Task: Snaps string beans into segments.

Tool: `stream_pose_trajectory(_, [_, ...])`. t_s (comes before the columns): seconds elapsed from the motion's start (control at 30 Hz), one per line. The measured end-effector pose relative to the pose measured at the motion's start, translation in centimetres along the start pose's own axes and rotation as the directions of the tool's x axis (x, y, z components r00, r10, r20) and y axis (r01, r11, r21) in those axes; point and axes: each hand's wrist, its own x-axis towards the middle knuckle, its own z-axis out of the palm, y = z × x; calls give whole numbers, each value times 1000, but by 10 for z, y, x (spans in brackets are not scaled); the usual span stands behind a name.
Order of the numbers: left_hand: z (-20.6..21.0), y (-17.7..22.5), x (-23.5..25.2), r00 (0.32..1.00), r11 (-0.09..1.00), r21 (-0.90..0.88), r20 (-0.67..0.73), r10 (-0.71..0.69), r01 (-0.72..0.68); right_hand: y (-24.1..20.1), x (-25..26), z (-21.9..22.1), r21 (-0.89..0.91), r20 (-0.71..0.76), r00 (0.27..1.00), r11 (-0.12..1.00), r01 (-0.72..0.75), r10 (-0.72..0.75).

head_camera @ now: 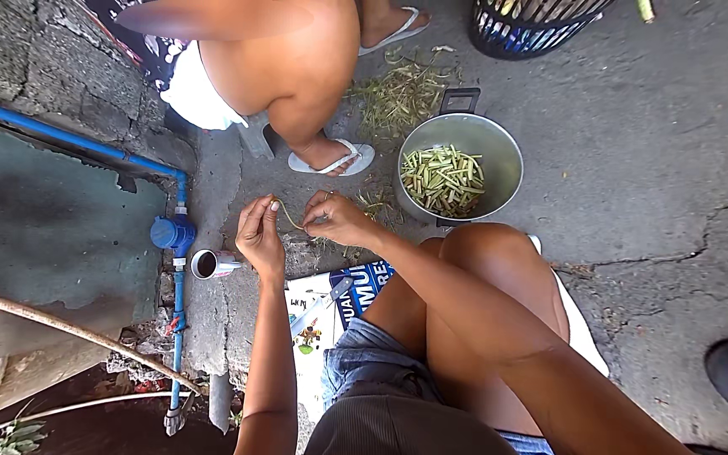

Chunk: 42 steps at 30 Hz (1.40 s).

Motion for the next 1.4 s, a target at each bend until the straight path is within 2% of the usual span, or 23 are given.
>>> stream_pose_trajectory(0.2, [0,2,-1,982,985,32,84,-171,169,-9,-2,-2,106,-38,999,994,-5,9])
stream_pose_trajectory(0.3, [-2,4,-2,946,962,40,172,-274,271,-7,-2,-2,171,-50,999,985,12,-4])
stream_pose_trajectory(0.43, [-7,10,-3,892,940,21,309,-330,341,-8,-1,-4,271,-66,995,961,-60,81])
stream_pose_trajectory(0.57, [-13,10,-3,852,940,60,406,-332,337,-9,2,-5,399,-85,985,912,-101,147])
stream_pose_trajectory(0.77, [-20,20,7,825,940,289,475,-307,183,-9,1,-5,364,-63,985,923,-127,160])
stream_pose_trajectory(0.9, [-17,32,12,773,880,452,502,-388,148,-10,0,-7,232,-86,984,964,-133,156])
stream_pose_trajectory(1.1, [-13,38,14,674,802,495,471,-570,333,-6,-5,1,-103,-190,980,994,38,-57])
stream_pose_trajectory(1.23, [-12,31,14,612,779,436,484,-625,451,-9,-9,1,-390,-180,949,905,171,-258])
stream_pose_trajectory(1.33, [-12,23,10,627,796,290,498,-599,531,-3,-7,-2,-490,-153,906,827,276,-394])
stream_pose_trajectory(1.4, [-12,20,8,642,804,254,496,-585,537,-2,-7,-3,-534,-125,880,779,329,-458])
